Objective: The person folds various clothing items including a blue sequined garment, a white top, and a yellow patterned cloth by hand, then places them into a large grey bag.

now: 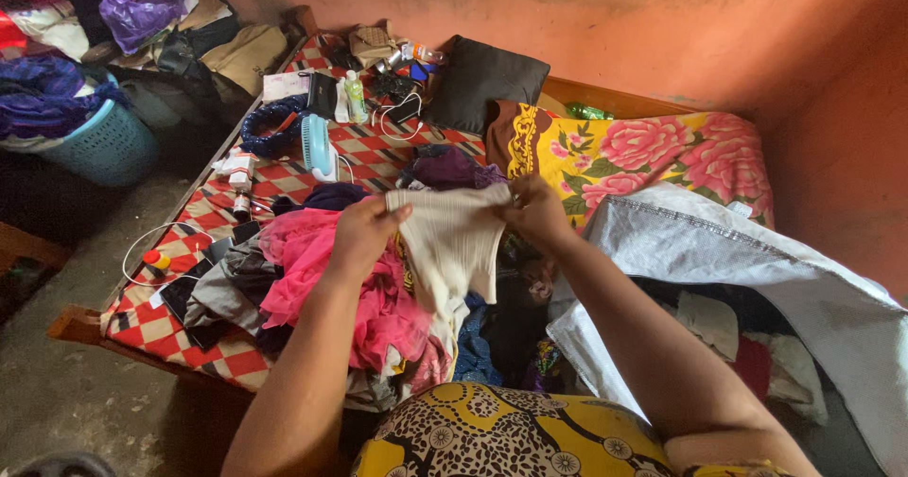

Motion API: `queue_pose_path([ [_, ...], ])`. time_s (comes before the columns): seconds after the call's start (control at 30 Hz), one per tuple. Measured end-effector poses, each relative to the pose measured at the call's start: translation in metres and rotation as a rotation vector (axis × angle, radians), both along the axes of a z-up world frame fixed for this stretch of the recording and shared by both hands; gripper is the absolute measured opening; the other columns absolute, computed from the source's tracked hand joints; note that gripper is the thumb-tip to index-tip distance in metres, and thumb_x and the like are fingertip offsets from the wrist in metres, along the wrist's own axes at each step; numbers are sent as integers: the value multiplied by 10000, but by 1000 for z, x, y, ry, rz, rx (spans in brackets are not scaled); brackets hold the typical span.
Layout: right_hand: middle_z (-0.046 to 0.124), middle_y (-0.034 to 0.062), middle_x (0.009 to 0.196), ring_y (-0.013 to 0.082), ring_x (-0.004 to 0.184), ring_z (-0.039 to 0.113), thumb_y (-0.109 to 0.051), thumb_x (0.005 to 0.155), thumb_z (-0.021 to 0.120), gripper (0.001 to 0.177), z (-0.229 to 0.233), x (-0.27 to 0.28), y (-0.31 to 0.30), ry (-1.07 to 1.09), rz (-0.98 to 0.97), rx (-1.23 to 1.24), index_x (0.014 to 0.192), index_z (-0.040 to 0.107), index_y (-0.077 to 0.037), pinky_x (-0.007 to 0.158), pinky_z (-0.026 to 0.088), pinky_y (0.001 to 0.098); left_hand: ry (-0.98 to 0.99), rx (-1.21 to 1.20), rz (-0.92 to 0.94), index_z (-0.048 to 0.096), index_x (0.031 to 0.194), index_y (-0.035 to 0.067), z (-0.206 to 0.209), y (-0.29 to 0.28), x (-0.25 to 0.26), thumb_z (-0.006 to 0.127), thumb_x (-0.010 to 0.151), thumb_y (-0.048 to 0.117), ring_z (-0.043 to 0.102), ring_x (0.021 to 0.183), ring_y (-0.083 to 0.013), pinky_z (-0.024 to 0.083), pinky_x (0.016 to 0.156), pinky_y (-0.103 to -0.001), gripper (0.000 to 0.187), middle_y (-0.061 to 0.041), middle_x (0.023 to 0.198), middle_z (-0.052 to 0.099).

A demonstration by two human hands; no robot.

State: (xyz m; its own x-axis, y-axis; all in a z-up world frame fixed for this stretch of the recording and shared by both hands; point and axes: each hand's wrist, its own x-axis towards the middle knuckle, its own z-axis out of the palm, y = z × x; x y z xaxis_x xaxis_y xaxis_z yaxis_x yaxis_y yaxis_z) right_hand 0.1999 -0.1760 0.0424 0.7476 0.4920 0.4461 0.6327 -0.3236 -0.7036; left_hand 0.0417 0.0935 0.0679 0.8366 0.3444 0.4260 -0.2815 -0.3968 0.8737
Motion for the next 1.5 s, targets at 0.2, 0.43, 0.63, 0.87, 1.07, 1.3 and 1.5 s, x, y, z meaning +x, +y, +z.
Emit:
queue_pose_path([
  [0.2, 705, 26, 927, 84, 752, 628, -8, 863, 740, 313, 56, 9, 47, 716, 182, 495, 1173, 699, -35, 678, 528, 243, 114, -225, 4, 760, 1075, 32, 44, 22, 32, 790, 925, 193, 612, 751, -102, 503, 726, -282, 222, -54, 865, 731],
  [0.43, 709, 47, 984, 103, 888, 645, 49, 937, 739, 181, 41, -28, 30, 468, 305, 407, 1111, 710, 6, 794, 537, 279, -129, 299, 66, 740, 1121, 46, 43, 33, -32, 792, 914, 182, 704, 955, -188, 551, 832, -311, 254, -79, 1024, 722],
  [0.63, 789, 23, 956, 113, 824, 713, -10, 818, 777, 259, -106, -101, -14, 672, 317, -136, 1076, 794, -30, 758, 593, 282, 375, -266, -145, 739, 1185, 80, -104, -8, -130, 777, 830, 159, 677, 1076, -167, 546, 906, -327, 366, -36, 1150, 729],
  [0.87, 770, 36, 829, 81, 736, 701, -98, 861, 780, 157, -263, -134, -55, 1064, 417, -354, 993, 766, -14, 676, 570, 252, 704, -447, -189, 796, 1126, 70, -249, -50, -200, 793, 820, 36, 700, 954, -86, 552, 887, -276, 307, -27, 1040, 815],
  [1.07, 707, 36, 768, 102, 679, 637, -127, 834, 810, 183, -272, -132, -66, 1237, 495, -458, 963, 755, -9, 580, 467, 262, 880, -82, -210, 798, 978, 51, -238, -63, -217, 827, 820, 107, 682, 780, -99, 540, 740, -280, 171, -38, 859, 773],
  [1.3, 703, 23, 790, 85, 691, 627, -216, 908, 755, 218, -253, -148, -70, 1173, 486, -486, 1002, 756, -20, 609, 492, 265, 999, -44, -90, 690, 789, -78, -268, -75, -221, 839, 879, 264, 480, 606, -91, 459, 557, -330, 384, -67, 624, 559],
  [1.5, 704, 35, 748, 100, 602, 582, -274, 912, 731, 291, -250, -127, -35, 1110, 253, -491, 1110, 775, -66, 539, 458, 288, 882, -156, -8, 787, 939, 48, -270, -39, -179, 769, 833, 234, 594, 550, -95, 494, 555, -321, 214, -22, 628, 688],
])
